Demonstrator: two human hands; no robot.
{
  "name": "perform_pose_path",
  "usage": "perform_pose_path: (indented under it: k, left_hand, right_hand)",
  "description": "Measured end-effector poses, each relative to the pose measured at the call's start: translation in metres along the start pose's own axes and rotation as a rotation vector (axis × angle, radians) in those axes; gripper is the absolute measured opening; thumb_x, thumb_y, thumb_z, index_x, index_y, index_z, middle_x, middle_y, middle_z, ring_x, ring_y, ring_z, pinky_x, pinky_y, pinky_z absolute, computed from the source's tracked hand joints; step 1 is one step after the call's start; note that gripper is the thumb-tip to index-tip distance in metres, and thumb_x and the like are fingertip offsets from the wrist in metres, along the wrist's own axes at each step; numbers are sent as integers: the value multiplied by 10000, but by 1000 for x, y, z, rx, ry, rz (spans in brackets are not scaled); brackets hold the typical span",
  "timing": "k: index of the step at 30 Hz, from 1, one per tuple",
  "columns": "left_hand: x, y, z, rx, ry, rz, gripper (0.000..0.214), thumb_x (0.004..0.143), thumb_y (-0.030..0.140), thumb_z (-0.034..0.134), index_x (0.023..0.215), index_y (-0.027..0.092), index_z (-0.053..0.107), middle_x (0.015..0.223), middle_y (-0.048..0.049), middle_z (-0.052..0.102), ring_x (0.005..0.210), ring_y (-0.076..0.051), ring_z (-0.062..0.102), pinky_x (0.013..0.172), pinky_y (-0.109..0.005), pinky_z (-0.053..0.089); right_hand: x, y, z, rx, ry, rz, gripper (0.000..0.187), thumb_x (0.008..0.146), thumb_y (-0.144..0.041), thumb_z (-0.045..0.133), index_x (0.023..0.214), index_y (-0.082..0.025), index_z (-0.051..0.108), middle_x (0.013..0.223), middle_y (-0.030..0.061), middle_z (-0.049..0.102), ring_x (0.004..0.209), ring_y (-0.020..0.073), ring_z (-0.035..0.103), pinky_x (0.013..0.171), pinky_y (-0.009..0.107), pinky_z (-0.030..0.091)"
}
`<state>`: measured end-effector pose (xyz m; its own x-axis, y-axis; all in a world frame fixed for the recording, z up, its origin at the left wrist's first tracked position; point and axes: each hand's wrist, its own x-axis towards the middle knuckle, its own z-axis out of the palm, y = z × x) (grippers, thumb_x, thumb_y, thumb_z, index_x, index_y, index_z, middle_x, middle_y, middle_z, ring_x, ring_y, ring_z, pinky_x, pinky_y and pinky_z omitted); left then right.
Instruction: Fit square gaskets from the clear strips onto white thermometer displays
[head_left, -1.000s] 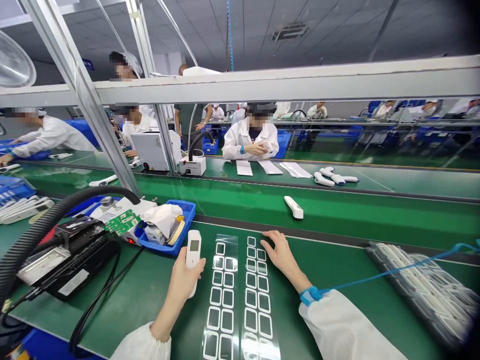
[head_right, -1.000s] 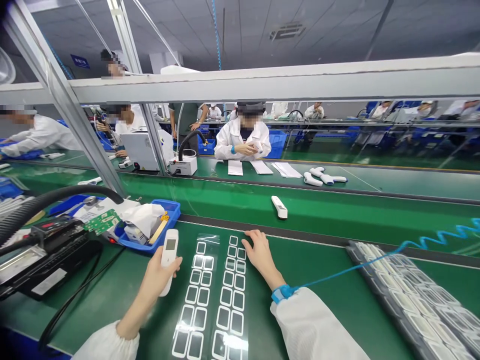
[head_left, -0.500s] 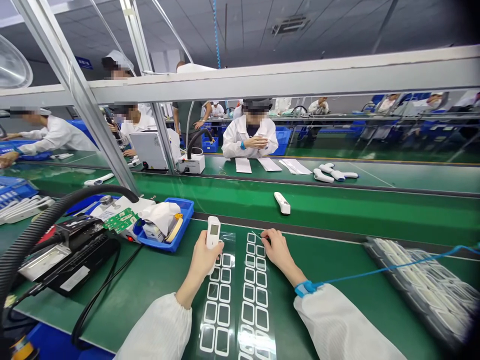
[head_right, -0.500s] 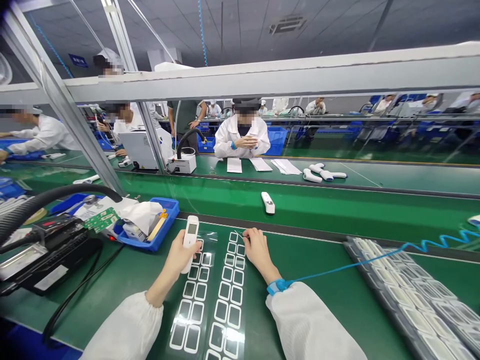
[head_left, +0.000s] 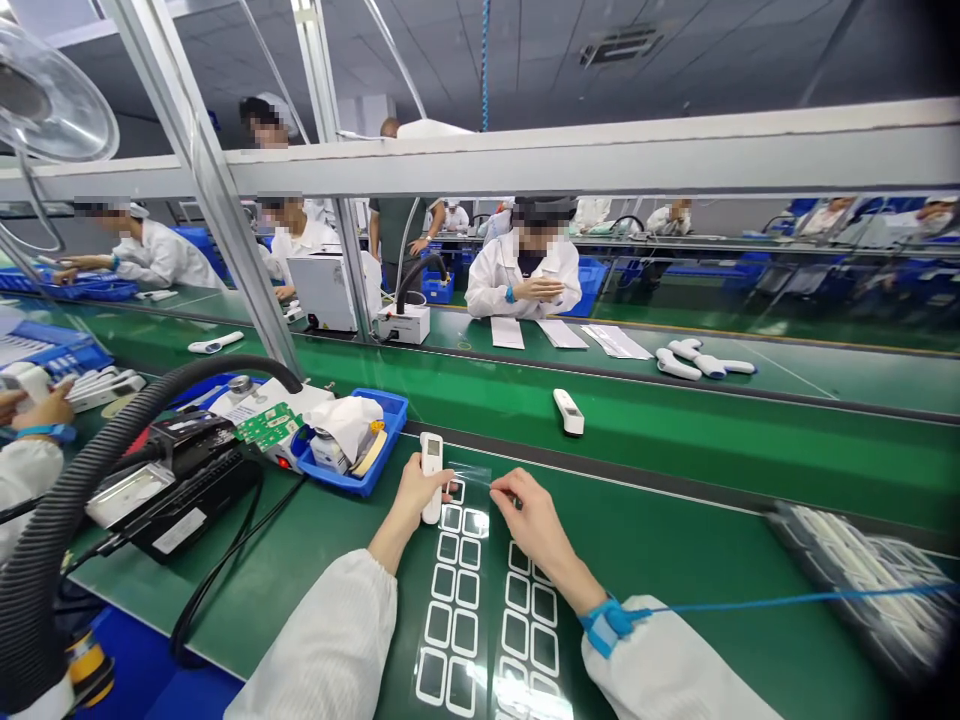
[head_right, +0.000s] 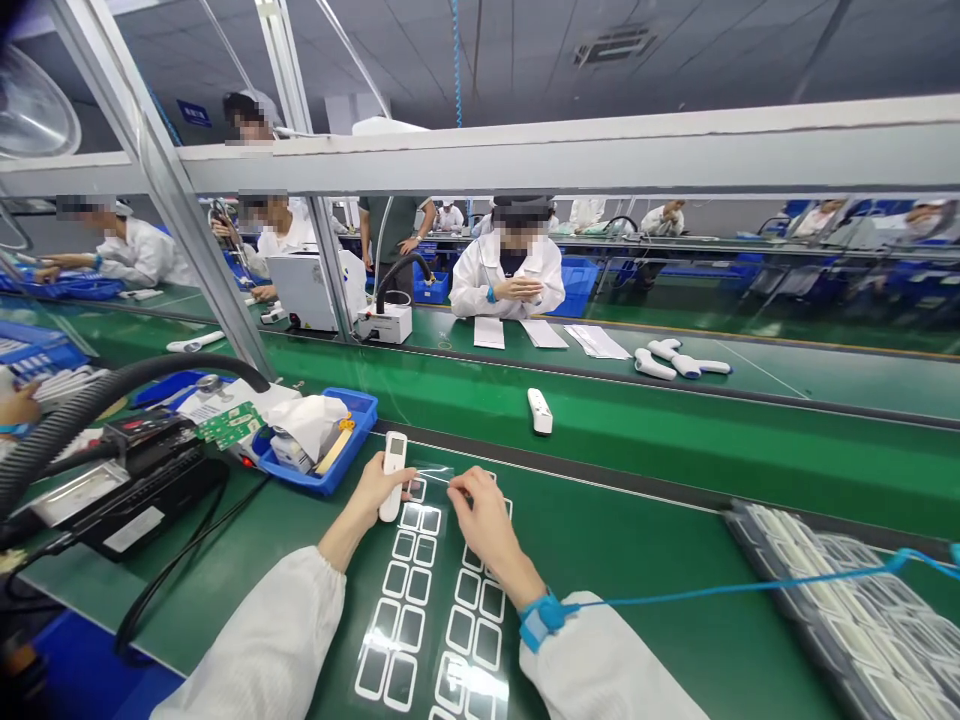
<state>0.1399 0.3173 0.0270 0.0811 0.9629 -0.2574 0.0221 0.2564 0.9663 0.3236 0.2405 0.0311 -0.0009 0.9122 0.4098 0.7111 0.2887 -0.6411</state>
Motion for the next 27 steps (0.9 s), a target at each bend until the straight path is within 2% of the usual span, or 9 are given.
perform_pose_path:
  k: [3,6,9,13,16,18,20,22,27]
  left_hand:
    - [1,-1,5,-22,4,-23,147,861,106,674,971,118,577,738,26,616,603,-120,637,495,-201,525]
    - [2,-4,3,-36,32,-14,159,855,97,673,969,122,566,729,31,611,589,-119,634,485,-198,517]
    - [5,-7,-4,-39,69,19,228,800,76,707,927,144,530,734,29,622,580,-130,642,479,-203,508]
    - [5,-5,-11,-14,131,98,340,712,104,776,864,195,486,755,29,631,526,-116,611,468,-199,476]
    - [-2,1,-9,2,124,164,320,729,134,749,873,212,474,763,37,631,470,-98,565,467,-210,464]
    - [-10,5,-1,12,81,191,292,737,150,732,862,212,476,754,39,635,443,-96,548,467,-220,462]
    - [-17,9,11,29,26,203,285,724,158,739,843,208,486,738,36,635,423,-98,542,454,-224,450]
    - [-21,13,26,57,-28,206,290,706,149,750,832,205,494,743,30,641,413,-101,547,439,-222,439]
    - [-17,24,63,133,-117,197,304,712,124,743,837,210,479,807,7,662,505,-130,625,487,-224,484]
  right_hand:
    - [8,-14,20,-76,-29,-4,197,944,-246,466,818,-220,615,818,45,606,833,228,580,772,372,444]
    - [19,-6,22,-133,-31,24,202,945,-254,467,824,-220,625,821,49,611,853,234,575,787,376,433]
    - [26,21,2,-210,-12,99,163,917,-233,484,853,-212,632,847,65,613,860,241,572,796,376,429]
    - [19,64,-33,-345,7,272,27,789,-211,604,792,-205,630,849,81,591,825,275,558,722,388,406]
    - [10,83,-42,-390,-12,339,109,779,-233,607,673,-212,592,801,61,572,817,279,555,689,367,379]
    - [7,89,-40,-389,-22,338,119,801,-239,584,684,-215,589,823,50,580,832,264,558,702,358,377]
    - [7,91,-38,-378,-20,323,39,808,-253,593,790,-226,614,905,51,598,876,260,559,726,356,380]
    - [9,92,-38,-364,-14,312,87,800,-268,617,881,-237,622,968,57,604,925,267,554,744,359,382]
    - [14,95,-44,-296,-26,304,73,742,-217,644,763,-229,576,835,32,598,866,254,552,735,352,376]
